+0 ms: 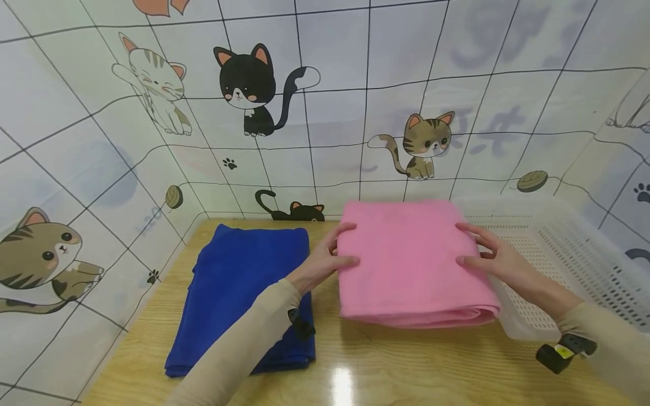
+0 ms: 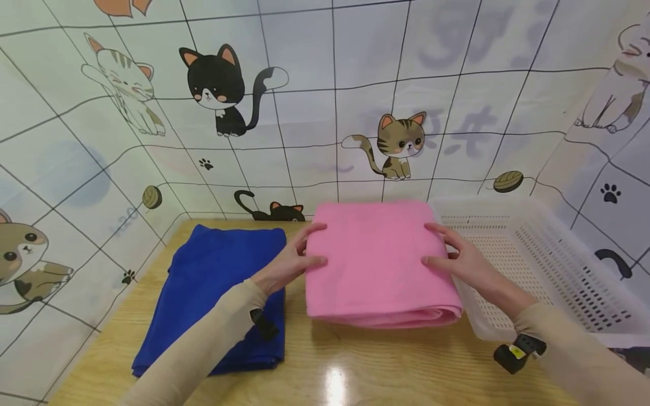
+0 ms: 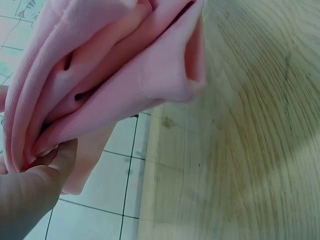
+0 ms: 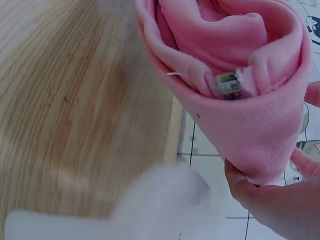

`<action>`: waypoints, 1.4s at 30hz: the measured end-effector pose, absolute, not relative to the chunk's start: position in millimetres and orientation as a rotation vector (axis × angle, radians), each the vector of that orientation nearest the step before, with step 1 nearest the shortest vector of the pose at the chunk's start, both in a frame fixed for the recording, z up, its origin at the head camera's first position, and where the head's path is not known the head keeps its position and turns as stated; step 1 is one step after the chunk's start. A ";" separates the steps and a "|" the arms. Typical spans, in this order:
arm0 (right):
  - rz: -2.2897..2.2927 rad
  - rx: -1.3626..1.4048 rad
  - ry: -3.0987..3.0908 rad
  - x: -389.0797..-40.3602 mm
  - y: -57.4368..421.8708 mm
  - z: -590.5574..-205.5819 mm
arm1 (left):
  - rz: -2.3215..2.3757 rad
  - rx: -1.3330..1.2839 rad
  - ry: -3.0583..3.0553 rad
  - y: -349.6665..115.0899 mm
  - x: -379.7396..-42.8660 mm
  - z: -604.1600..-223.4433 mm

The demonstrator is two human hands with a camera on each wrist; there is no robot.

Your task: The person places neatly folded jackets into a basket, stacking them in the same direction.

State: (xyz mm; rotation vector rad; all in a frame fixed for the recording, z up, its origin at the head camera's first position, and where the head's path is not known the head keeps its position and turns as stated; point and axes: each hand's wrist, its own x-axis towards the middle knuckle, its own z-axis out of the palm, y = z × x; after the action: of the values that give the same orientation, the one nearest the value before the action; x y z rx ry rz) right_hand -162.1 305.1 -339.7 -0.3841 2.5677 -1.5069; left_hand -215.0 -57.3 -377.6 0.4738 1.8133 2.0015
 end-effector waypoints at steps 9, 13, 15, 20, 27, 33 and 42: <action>-1.498 -0.360 2.627 -160.3 319.3 -334.5 | 2.028 0.481 1.793 -40.9 -211.8 -371.1; -1.479 -0.342 2.669 -158.2 327.0 -334.0 | 2.035 0.497 1.770 -33.9 -208.8 -367.9; -1.468 -0.336 2.695 -157.8 330.8 -333.6 | 2.041 0.518 1.760 -30.1 -208.0 -365.5; -1.461 -0.342 2.745 -157.8 339.9 -333.4 | 2.068 0.595 1.717 -21.2 -208.3 -358.1; -1.427 -0.285 2.765 -158.2 351.4 -327.3 | 2.052 0.681 1.692 -11.1 -209.8 -350.2; -1.410 -0.242 2.761 -157.7 359.5 -322.7 | 2.018 0.711 1.732 -0.3 -210.4 -345.8; -1.365 -0.219 2.816 -156.4 370.7 -324.1 | 2.081 0.704 1.658 18.1 -212.9 -346.8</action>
State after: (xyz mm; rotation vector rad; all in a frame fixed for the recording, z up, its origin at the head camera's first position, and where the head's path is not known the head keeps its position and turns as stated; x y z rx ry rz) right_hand -156.4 370.7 -324.1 -0.2192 2.8163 -1.3646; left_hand -212.9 18.1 -346.8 0.7043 1.6578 2.0812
